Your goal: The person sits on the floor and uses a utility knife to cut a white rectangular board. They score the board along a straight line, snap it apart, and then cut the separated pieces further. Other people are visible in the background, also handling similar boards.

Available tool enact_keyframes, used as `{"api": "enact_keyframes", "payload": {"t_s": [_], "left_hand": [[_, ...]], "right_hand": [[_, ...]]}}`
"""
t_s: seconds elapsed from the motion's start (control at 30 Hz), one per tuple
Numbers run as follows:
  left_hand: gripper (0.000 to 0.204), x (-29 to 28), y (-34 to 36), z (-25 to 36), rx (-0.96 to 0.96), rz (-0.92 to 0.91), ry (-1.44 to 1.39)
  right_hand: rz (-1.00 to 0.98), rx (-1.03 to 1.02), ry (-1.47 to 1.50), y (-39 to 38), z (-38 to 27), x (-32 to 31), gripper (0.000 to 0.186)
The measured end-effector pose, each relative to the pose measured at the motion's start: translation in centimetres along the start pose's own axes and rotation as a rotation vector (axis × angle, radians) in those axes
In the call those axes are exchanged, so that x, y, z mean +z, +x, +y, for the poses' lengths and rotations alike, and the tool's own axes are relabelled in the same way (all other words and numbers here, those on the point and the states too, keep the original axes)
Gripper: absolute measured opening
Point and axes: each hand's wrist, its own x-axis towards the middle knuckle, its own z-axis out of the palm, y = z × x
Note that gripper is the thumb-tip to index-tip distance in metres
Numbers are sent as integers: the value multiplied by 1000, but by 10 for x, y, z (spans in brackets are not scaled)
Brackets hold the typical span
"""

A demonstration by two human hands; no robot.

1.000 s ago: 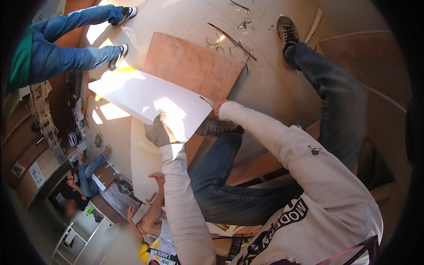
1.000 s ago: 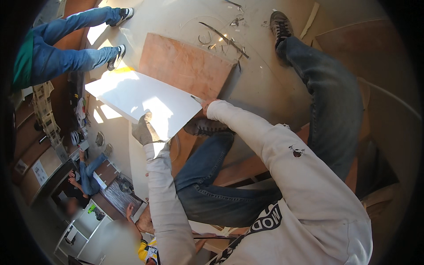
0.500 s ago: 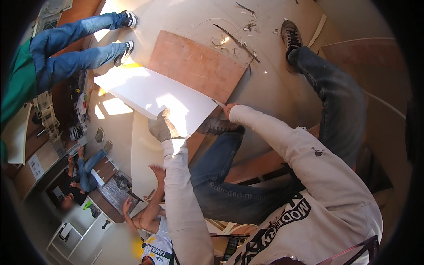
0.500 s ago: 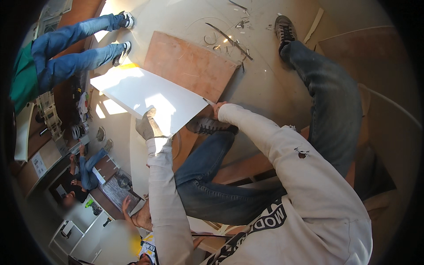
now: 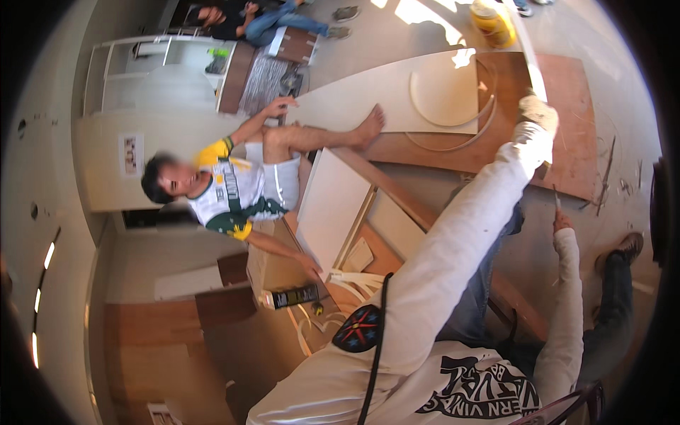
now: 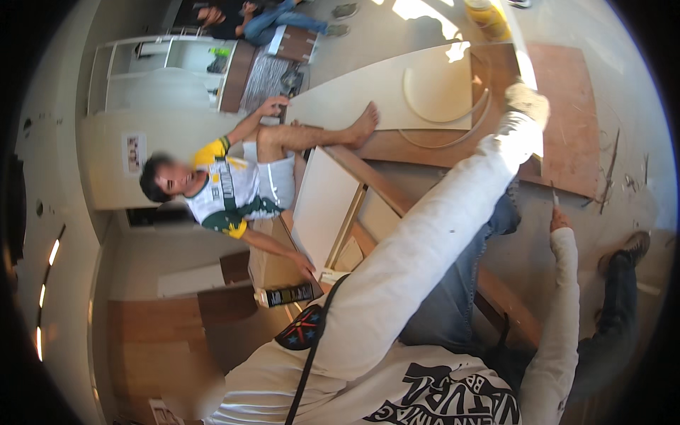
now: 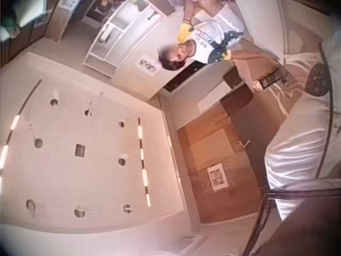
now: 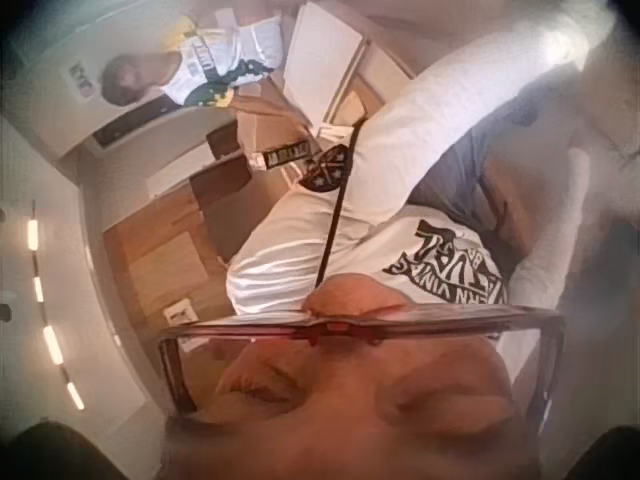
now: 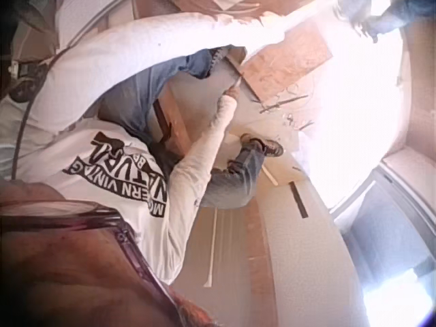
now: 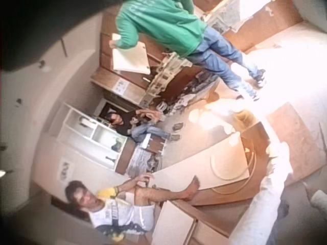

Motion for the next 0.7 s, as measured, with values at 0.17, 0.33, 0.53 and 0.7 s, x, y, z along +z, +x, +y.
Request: {"api": "enact_keyframes", "payload": {"t_s": [0.17,0.33,0.53,0.7], "left_hand": [[25,-4,0,15,-218,-112,-15],[42,-24,-27,13,7,-211,-49],[49,-36,-38,16,-135,-108,-116],[26,10,-30,34,-255,328,544]], "right_hand": [[230,-399,-28,-3,-1,-120,61],[46,-140,363,-73,-54,-242,43],[442,-505,-93,-130,-70,-239,41],[459,-586,-268,-142,-126,-252,45]]}}
